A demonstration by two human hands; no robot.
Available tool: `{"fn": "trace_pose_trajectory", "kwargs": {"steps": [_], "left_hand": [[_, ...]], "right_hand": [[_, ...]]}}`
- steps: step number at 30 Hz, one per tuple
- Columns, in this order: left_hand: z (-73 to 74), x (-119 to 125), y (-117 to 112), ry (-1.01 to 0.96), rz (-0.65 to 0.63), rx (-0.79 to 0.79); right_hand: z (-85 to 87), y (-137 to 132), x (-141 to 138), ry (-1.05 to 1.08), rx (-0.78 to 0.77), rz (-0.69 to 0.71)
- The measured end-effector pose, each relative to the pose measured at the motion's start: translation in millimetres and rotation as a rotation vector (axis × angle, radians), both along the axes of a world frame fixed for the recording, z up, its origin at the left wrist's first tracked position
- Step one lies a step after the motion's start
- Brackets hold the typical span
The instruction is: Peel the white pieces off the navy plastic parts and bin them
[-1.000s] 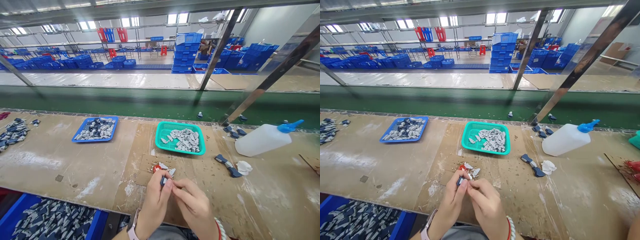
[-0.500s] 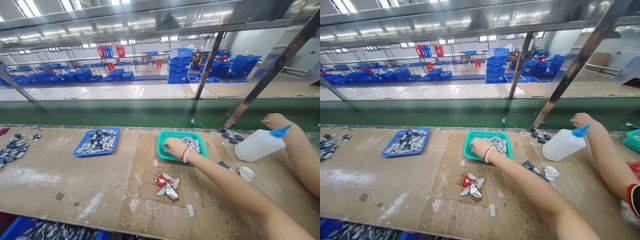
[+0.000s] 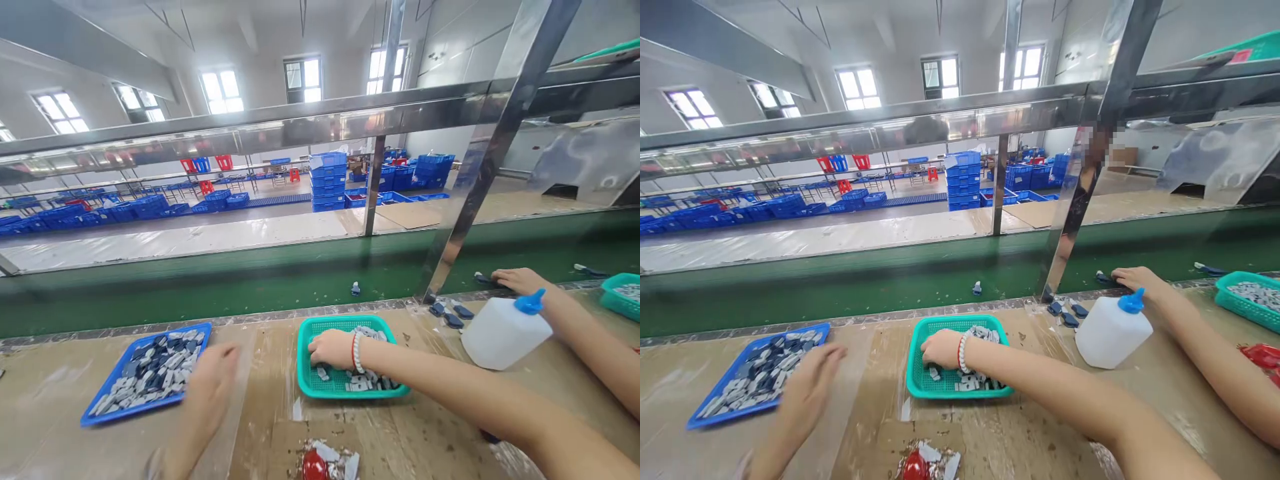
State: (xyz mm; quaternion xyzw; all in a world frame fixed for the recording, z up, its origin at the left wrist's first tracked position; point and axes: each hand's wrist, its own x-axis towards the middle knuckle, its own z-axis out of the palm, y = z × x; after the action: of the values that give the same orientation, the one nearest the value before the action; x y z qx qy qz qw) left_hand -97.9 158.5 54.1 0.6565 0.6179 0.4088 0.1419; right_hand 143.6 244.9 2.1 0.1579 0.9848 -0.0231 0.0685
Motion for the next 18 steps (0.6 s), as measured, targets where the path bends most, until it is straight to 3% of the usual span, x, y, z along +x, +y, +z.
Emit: {"fn": "trace_pose_trajectory", "kwargs": {"steps": [4,6,9,13,18], "left_hand": [[9.7,92.2,94.1,0.192,-0.395,-0.036],[12.3,133.9,132.2,0.208,-0.448,-0.037],[8.5,172.5,160.1,0.218,-0.491,-0.057],[-8.2,186.0,171.4,0.24,-0.512,-0.117],[-19.9,166.3,185.0,0.304,-0.518,-0.147]], "right_hand": [[-3.6,-0.5,13.2,0.107,0.018,0.051],[-6.8,-0.2,19.3,0.158,0.005,0.079],[-14.1,2.2,24.9,0.233,-0.035,0.087],[-20.1,-5.5,28.3,0.386,-0.073,-0.024],[-4.7,-25.1,35.1,0.577,-0.064,-0.221]]}}
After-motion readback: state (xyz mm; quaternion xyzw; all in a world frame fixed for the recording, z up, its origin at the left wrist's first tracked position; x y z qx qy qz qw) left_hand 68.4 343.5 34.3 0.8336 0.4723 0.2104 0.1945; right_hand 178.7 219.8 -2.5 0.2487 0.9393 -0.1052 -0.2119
